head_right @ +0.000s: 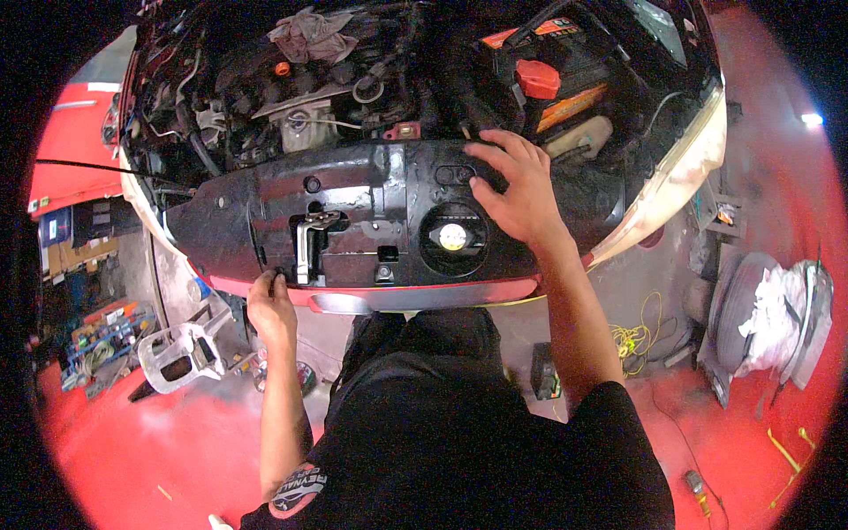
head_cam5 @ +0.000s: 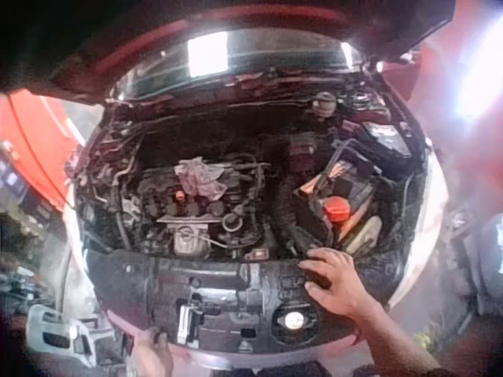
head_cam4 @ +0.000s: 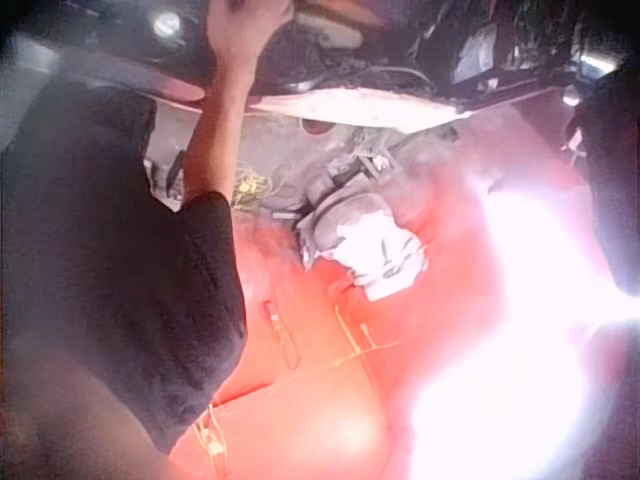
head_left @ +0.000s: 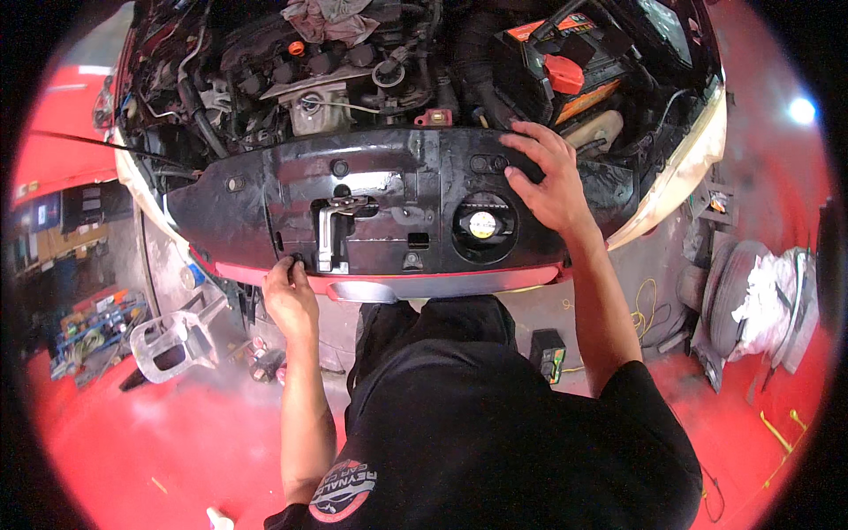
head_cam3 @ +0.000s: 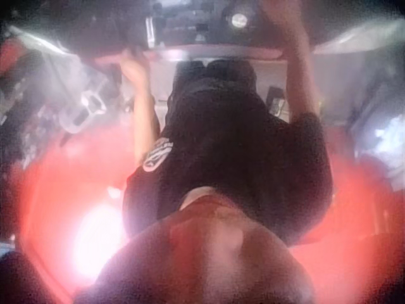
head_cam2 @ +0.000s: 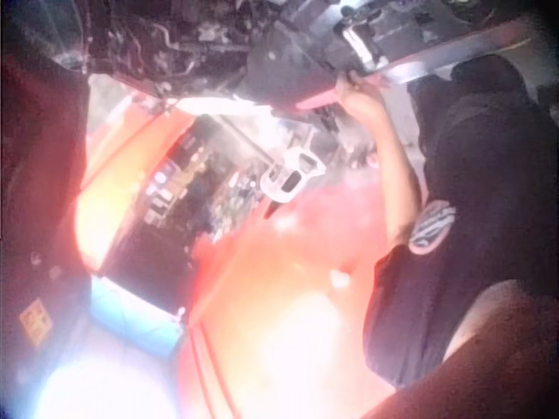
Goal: The person installs a black plastic cover onto the front of a red car with the hood open. They align the cover, press it into place, and then pick up a long black plastic trim piece to fit it along the side of the engine bay.
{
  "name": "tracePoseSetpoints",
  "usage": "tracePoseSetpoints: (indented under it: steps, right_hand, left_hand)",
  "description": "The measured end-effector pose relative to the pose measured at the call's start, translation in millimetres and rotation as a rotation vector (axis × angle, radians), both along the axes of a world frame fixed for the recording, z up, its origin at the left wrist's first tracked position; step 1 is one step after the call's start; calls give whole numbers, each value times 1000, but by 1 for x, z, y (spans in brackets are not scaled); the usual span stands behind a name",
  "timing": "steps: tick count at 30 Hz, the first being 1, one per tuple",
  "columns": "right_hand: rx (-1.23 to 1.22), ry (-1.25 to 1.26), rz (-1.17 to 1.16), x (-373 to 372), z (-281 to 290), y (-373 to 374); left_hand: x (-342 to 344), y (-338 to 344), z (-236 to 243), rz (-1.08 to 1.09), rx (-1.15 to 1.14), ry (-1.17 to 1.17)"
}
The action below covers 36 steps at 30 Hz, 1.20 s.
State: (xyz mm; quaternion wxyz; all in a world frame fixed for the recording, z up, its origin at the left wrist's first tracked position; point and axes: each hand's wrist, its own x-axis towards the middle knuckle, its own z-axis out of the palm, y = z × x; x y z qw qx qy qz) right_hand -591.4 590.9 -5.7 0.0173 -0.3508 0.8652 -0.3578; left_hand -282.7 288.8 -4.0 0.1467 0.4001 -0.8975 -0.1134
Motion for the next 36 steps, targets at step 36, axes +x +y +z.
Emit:
tracePoseSetpoints:
  steps: [36]
  right_hand:
    - [-28,240,-54,8,-16,-19]
  left_hand:
    - [-19,5,4,361,128,-120]
